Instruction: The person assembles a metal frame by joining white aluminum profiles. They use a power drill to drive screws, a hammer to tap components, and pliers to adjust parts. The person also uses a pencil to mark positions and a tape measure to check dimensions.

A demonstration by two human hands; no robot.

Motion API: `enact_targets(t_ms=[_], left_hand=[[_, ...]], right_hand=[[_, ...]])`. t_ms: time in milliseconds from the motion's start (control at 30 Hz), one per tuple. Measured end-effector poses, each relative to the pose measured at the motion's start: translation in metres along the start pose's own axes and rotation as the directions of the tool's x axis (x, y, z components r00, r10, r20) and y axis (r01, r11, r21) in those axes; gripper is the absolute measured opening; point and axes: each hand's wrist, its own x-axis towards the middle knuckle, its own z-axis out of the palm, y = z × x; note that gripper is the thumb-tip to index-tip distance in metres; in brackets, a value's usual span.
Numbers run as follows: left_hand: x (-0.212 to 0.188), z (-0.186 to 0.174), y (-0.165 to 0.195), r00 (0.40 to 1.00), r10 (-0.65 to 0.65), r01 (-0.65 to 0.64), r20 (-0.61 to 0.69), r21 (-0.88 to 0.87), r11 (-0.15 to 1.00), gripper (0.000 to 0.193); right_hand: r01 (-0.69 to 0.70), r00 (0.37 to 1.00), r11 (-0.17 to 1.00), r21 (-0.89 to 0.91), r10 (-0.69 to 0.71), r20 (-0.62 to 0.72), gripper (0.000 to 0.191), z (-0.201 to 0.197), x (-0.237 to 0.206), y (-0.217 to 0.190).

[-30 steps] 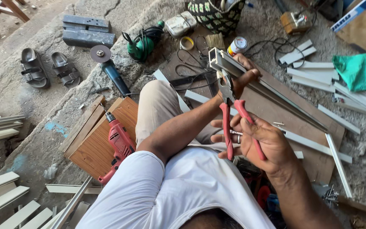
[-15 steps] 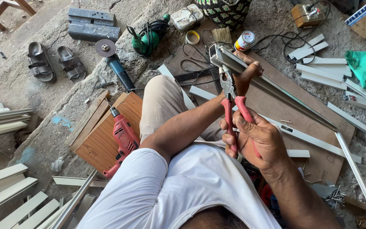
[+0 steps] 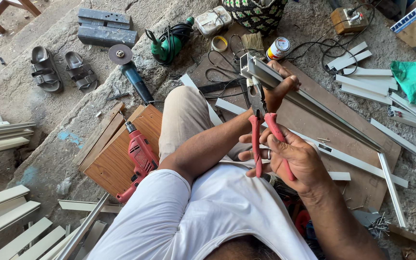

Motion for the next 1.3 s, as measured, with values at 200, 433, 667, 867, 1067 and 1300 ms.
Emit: enact_targets(t_ms=[200,433,667,867,1067,1300], left_hand=[[-0.002,0.003,-0.004,0.999,-0.023,0.021,-0.03,-0.073,0.997,0.017],[-0.001,-0.003,0.002,0.999,-0.017,0.015,-0.038,-0.071,0.997,0.017],[-0.001,-0.005,0.006,0.999,-0.021,0.019,-0.03,-0.064,0.998,0.018],[-0.009,-0.008,0.006,0.999,-0.031,0.028,-0.035,-0.068,0.997,0.018],[-0.029,-0.01,0.003,0.999,-0.04,0.037,-0.036,-0.07,0.997,0.018],[-0.008,-0.011,0.008,0.999,-0.037,0.035,-0.037,-0.073,0.997,0.019]], right_hand=[[-0.023,1.0,0.993,0.115,0.02,0.024,0.053,-0.003,0.001,0.004],[-0.023,0.998,0.98,0.198,0.01,0.069,0.028,-0.005,0.009,0.012],[-0.004,0.999,0.991,0.136,0.011,-0.048,0.04,0.005,0.012,0.02],[0.015,0.998,0.989,0.148,-0.025,0.066,0.031,-0.003,0.015,0.021],[-0.02,0.999,0.997,0.08,0.016,0.043,0.039,-0.007,0.015,0.018],[0.009,0.994,0.985,0.171,-0.028,0.106,0.033,-0.004,0.015,0.018]])
